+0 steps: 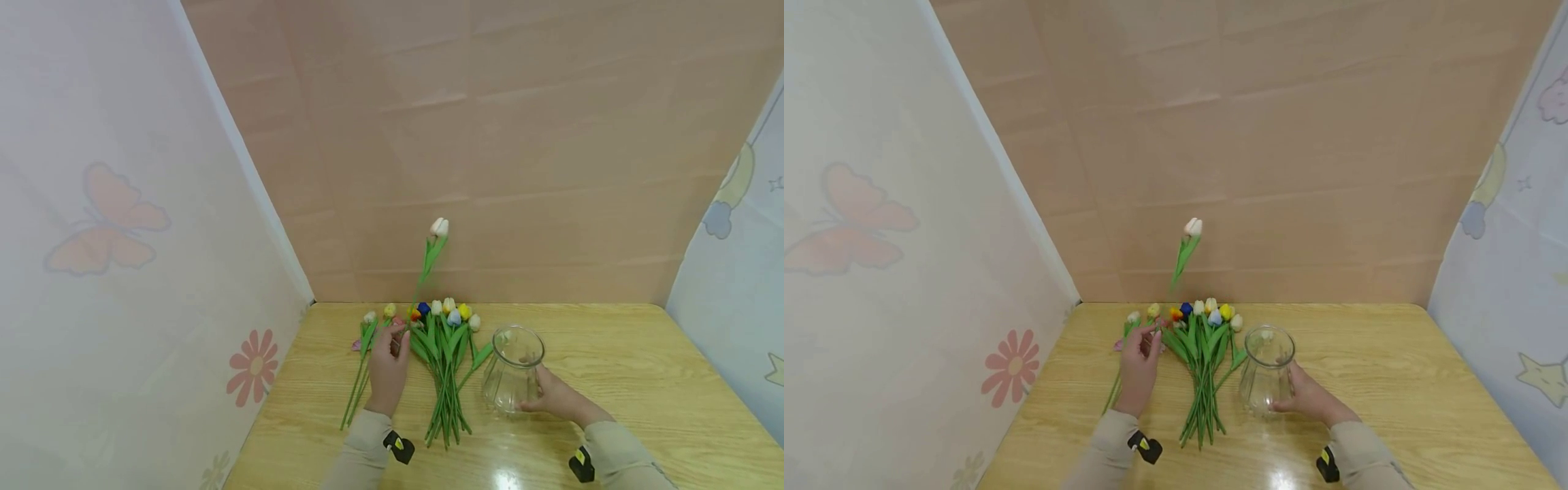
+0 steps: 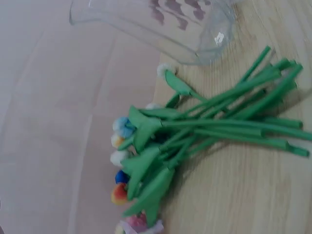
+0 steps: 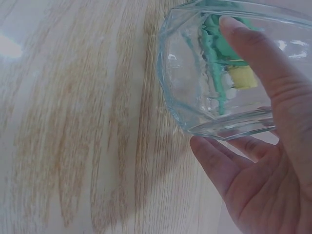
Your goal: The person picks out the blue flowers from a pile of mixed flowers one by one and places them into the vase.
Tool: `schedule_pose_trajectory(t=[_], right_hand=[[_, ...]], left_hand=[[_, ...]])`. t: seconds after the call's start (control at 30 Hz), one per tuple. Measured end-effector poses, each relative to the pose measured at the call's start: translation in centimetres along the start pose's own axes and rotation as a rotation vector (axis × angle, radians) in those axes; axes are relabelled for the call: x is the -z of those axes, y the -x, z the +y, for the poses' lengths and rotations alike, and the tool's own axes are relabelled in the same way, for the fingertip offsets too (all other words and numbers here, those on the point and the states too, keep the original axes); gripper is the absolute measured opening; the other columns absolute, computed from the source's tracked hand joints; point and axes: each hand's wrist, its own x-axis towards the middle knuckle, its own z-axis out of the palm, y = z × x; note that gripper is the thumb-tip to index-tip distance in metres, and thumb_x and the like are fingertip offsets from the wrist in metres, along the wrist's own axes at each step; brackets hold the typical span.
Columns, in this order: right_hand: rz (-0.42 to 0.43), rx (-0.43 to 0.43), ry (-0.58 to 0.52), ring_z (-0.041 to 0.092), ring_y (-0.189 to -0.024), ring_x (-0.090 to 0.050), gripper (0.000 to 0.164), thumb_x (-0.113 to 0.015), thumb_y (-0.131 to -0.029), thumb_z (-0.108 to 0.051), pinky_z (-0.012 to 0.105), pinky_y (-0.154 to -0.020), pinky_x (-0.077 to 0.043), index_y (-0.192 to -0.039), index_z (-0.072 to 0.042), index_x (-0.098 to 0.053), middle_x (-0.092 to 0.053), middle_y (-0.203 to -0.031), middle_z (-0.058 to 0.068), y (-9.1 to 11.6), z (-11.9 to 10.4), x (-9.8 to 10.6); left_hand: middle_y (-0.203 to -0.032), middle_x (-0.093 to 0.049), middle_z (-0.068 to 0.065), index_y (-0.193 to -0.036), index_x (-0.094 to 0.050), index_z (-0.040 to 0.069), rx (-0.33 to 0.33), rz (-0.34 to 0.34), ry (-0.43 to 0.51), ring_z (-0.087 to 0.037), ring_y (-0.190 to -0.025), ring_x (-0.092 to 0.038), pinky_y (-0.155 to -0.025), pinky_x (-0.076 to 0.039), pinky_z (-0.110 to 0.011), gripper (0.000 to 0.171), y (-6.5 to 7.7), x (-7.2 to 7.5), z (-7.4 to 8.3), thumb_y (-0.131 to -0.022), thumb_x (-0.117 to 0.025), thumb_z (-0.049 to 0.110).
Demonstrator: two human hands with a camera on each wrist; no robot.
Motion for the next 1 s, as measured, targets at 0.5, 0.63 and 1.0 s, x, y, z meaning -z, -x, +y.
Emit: schedule_pose_trajectory(t=[0.5,0.63,1.0], right_hand=[[-0.009,-0.003,-0.013,0.062,-0.124,-0.036,0.095,-0.082,-0.077,-0.022,0.066,-0.093,-0.041,-0.143,0.008,-0.02,-0.029,-0.139,0.044,0.2,-0.5,0.1],[-0.005,0.002,-0.005,0.063,-0.125,-0.034,0.095,-0.082,-0.076,-0.022,0.066,-0.093,-0.041,-0.143,0.007,-0.021,-0.028,-0.14,0.045,0.2,-0.5,0.0],[-0.009,-0.005,-0.011,0.063,-0.125,-0.033,0.095,-0.083,-0.076,-0.022,0.066,-0.093,-0.041,-0.142,0.007,-0.021,-0.029,-0.139,0.044,0.2,-0.4,0.0]], left_hand=[[-0.08,-0.057,-0.001,-0.099,-0.064,0.004,0.338,0.088,-0.168,-0.005,-0.062,-0.047,-0.052,-0.041,-0.021,0.01,3.2,3.3,-6.7,-0.092,-0.066,0.012],[-0.077,-0.055,0.001,-0.098,-0.065,0.006,0.432,0.031,-0.247,-0.006,-0.059,-0.046,-0.049,-0.038,-0.022,0.011,4.5,4.0,-8.1,-0.092,-0.066,0.014],[-0.072,-0.056,0.001,-0.096,-0.066,0.008,0.47,-0.135,-0.427,-0.008,-0.054,-0.045,-0.047,-0.036,-0.024,0.008,5.7,5.5,-9.8,-0.09,-0.068,0.014]])
